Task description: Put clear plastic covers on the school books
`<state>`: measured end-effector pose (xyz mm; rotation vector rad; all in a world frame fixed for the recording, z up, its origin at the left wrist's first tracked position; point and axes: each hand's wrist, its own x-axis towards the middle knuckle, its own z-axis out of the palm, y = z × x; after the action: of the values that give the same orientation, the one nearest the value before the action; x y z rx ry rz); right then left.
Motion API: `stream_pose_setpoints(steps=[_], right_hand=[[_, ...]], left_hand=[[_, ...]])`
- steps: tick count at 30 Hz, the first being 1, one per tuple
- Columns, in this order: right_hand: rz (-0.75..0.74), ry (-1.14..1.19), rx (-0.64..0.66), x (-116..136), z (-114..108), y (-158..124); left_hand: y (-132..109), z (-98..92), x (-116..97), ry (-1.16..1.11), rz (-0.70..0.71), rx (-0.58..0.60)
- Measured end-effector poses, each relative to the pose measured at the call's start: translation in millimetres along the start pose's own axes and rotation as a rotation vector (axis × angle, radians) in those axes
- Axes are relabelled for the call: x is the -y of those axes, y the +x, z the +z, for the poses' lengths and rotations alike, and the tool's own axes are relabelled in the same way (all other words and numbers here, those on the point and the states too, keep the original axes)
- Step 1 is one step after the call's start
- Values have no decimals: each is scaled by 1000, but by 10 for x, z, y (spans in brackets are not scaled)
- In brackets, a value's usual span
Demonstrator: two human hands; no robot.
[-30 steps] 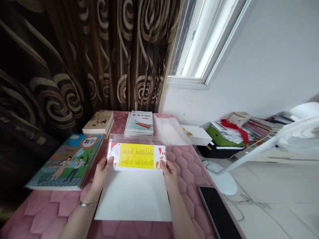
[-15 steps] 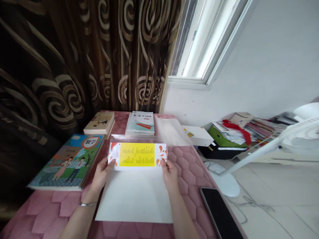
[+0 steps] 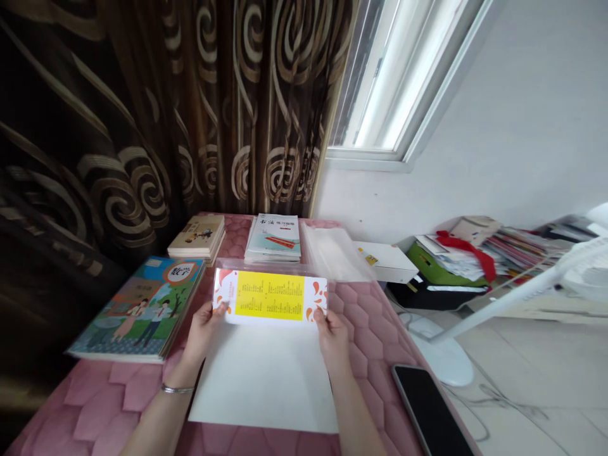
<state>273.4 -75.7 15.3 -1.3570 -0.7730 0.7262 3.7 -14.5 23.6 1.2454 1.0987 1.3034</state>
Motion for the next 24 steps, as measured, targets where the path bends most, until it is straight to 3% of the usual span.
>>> stream_pose_setpoints(steps=[6, 15, 24], right_hand=[[-37, -90, -52, -38, 3, 48], [1, 126, 144, 21, -53, -39], [-64, -41, 78, -64, -44, 43]], left_hand=[[-43, -47, -59, -90, -30, 128], [6, -12, -28, 18, 22, 22], [14, 7, 13, 33, 15, -38]])
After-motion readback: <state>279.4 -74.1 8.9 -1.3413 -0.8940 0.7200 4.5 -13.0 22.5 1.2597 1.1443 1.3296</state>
